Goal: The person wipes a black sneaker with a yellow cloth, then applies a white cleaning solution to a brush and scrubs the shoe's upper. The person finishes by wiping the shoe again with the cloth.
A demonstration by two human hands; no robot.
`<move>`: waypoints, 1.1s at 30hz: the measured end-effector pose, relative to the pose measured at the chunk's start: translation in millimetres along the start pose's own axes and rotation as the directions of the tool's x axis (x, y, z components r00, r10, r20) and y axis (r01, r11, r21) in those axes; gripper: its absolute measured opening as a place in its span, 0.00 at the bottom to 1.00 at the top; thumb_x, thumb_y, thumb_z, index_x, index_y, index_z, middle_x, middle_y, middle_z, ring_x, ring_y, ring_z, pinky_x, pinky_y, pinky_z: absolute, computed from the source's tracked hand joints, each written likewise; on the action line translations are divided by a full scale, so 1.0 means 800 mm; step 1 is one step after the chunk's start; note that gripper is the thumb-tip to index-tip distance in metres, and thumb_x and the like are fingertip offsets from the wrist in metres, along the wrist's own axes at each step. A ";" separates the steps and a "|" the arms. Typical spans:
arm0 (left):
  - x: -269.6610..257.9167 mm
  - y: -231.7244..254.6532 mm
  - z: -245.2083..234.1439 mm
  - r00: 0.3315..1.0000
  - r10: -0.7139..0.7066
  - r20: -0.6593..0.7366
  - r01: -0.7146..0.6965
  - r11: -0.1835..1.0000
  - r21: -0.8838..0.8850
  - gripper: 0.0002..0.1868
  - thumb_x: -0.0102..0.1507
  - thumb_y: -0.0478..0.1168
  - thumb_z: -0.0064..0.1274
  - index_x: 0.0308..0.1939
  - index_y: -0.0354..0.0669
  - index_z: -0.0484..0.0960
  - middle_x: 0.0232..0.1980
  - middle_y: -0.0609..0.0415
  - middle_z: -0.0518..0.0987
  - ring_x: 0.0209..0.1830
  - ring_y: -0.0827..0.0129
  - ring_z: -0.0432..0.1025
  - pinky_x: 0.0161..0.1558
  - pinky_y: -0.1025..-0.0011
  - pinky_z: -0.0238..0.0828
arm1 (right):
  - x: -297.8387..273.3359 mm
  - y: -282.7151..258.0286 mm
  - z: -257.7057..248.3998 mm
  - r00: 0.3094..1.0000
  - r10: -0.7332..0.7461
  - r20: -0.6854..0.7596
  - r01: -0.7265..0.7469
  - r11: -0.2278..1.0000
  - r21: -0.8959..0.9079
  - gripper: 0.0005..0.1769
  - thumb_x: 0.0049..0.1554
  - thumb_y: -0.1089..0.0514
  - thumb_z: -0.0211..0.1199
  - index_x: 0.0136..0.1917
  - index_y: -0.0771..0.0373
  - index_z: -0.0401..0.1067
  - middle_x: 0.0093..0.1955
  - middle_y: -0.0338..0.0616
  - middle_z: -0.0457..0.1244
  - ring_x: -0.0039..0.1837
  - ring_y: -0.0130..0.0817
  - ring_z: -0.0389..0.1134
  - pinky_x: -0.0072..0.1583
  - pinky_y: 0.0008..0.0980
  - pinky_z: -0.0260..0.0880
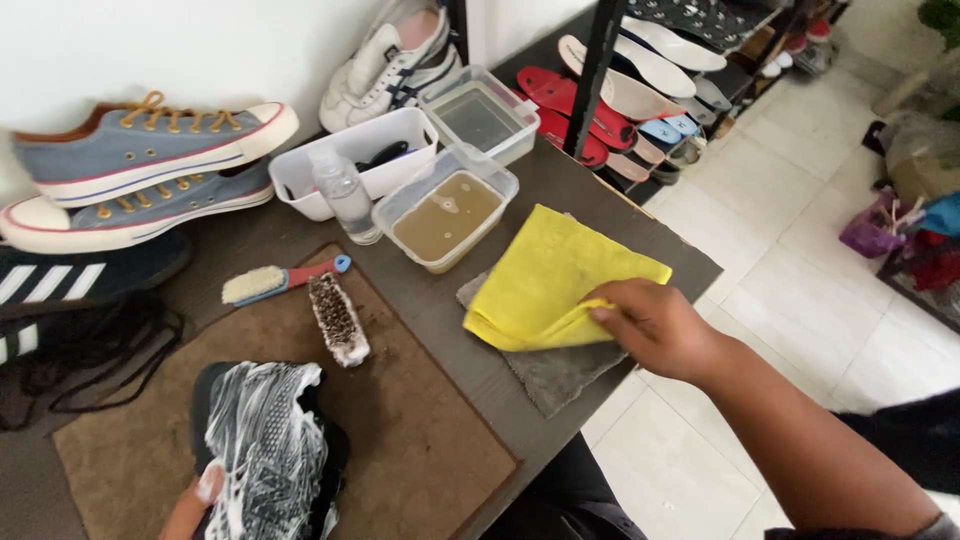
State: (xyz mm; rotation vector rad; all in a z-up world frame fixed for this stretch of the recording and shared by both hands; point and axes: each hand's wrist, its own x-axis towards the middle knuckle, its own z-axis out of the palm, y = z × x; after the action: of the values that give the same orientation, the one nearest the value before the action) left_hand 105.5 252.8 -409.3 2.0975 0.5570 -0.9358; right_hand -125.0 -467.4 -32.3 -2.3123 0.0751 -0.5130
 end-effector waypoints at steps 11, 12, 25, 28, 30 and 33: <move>-0.174 0.156 0.055 0.980 0.176 -0.091 -0.191 0.961 -0.202 0.41 0.65 0.59 0.38 0.79 0.43 0.57 0.83 0.50 0.54 0.84 0.60 0.46 0.80 0.53 0.43 | 0.076 0.014 -0.025 0.953 0.254 0.164 -0.223 0.958 -0.182 0.23 0.60 0.39 0.54 0.58 0.55 0.74 0.51 0.37 0.71 0.53 0.33 0.72 0.56 0.35 0.72; -0.260 0.167 0.069 0.946 0.285 -0.155 -0.312 0.930 -0.196 0.39 0.63 0.56 0.40 0.76 0.44 0.61 0.81 0.50 0.57 0.83 0.60 0.48 0.80 0.53 0.44 | 0.090 0.003 -0.029 0.858 0.512 0.029 -0.462 0.796 -0.391 0.31 0.55 0.39 0.63 0.68 0.50 0.69 0.63 0.36 0.69 0.62 0.38 0.69 0.63 0.41 0.67; -0.483 0.304 0.086 0.932 0.315 -0.178 -0.361 0.844 -0.396 0.40 0.56 0.48 0.45 0.76 0.59 0.64 0.84 0.60 0.55 0.85 0.70 0.47 0.81 0.53 0.45 | 0.123 -0.021 -0.040 0.794 0.585 0.168 -0.418 0.725 -0.548 0.17 0.57 0.43 0.61 0.52 0.55 0.71 0.48 0.42 0.68 0.51 0.40 0.67 0.51 0.42 0.64; -0.474 0.294 0.086 0.921 0.351 -0.170 -0.390 0.824 -0.411 0.41 0.55 0.47 0.45 0.76 0.59 0.63 0.85 0.61 0.54 0.86 0.71 0.46 0.81 0.53 0.44 | 0.111 -0.042 -0.040 0.812 0.566 0.144 -0.416 0.734 -0.537 0.14 0.57 0.46 0.58 0.52 0.54 0.68 0.45 0.42 0.67 0.48 0.40 0.66 0.50 0.42 0.64; -0.476 0.292 0.085 0.929 0.331 -0.167 -0.370 0.848 -0.379 0.40 0.55 0.48 0.46 0.75 0.61 0.64 0.85 0.61 0.53 0.86 0.71 0.45 0.80 0.53 0.44 | 0.107 -0.043 -0.035 0.782 0.598 0.174 -0.424 0.716 -0.555 0.16 0.56 0.44 0.62 0.52 0.54 0.69 0.47 0.42 0.67 0.50 0.40 0.66 0.51 0.41 0.65; -0.478 0.293 0.083 0.937 0.307 -0.167 -0.347 0.877 -0.331 0.40 0.55 0.50 0.48 0.74 0.63 0.66 0.86 0.62 0.52 0.86 0.70 0.44 0.80 0.52 0.43 | 0.104 -0.045 -0.028 0.740 0.638 0.213 -0.430 0.692 -0.579 0.19 0.54 0.42 0.66 0.52 0.55 0.71 0.50 0.42 0.67 0.53 0.40 0.67 0.52 0.40 0.65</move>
State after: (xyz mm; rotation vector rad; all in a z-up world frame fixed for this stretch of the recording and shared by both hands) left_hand -17.6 25.8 -37.0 1.8406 0.3742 -0.4839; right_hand -61.2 -473.7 35.3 -2.6645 0.7665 0.3512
